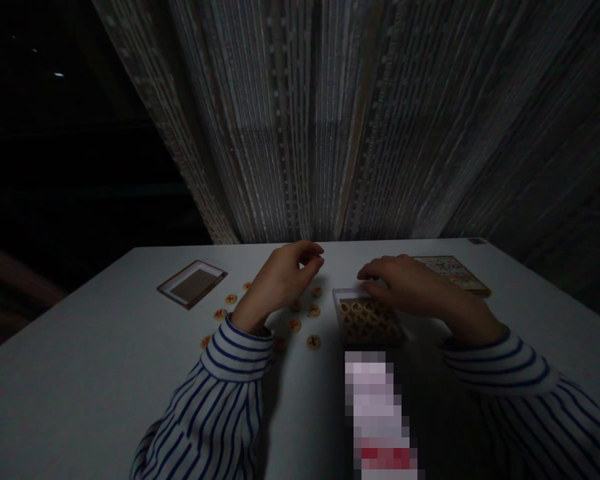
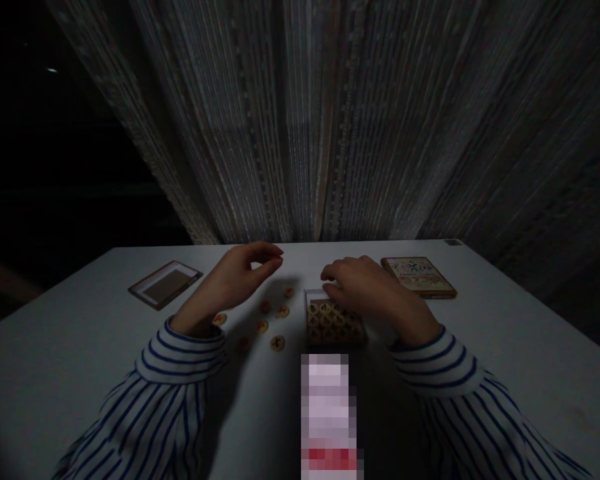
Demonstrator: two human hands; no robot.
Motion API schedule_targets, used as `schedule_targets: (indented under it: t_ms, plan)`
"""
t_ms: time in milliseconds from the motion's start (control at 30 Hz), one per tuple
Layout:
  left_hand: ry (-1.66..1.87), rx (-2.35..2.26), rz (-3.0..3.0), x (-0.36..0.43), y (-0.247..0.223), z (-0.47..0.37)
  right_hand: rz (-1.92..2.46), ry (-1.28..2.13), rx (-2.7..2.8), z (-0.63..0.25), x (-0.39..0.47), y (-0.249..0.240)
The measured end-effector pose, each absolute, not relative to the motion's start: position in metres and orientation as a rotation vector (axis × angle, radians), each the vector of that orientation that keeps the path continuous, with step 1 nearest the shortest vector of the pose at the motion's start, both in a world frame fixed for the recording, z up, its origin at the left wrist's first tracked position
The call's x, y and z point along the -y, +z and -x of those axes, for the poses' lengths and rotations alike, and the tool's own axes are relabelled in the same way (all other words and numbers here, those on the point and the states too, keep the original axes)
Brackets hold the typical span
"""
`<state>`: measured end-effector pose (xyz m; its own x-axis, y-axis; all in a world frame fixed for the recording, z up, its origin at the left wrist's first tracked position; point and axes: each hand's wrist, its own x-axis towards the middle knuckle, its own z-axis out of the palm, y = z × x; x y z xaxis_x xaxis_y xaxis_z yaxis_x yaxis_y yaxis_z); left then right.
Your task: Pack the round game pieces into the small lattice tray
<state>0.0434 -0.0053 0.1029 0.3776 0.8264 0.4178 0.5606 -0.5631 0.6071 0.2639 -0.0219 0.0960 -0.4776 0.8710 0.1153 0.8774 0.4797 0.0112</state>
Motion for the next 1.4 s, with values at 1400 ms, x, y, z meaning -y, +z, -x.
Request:
schedule_targets:
  t_ms: [1400]
  plan:
    - [0.646, -1.216, -2.625, 0.078, 0.000, -0.067, 2.026, 0.247, 2.142, -0.300, 0.066, 0.018]
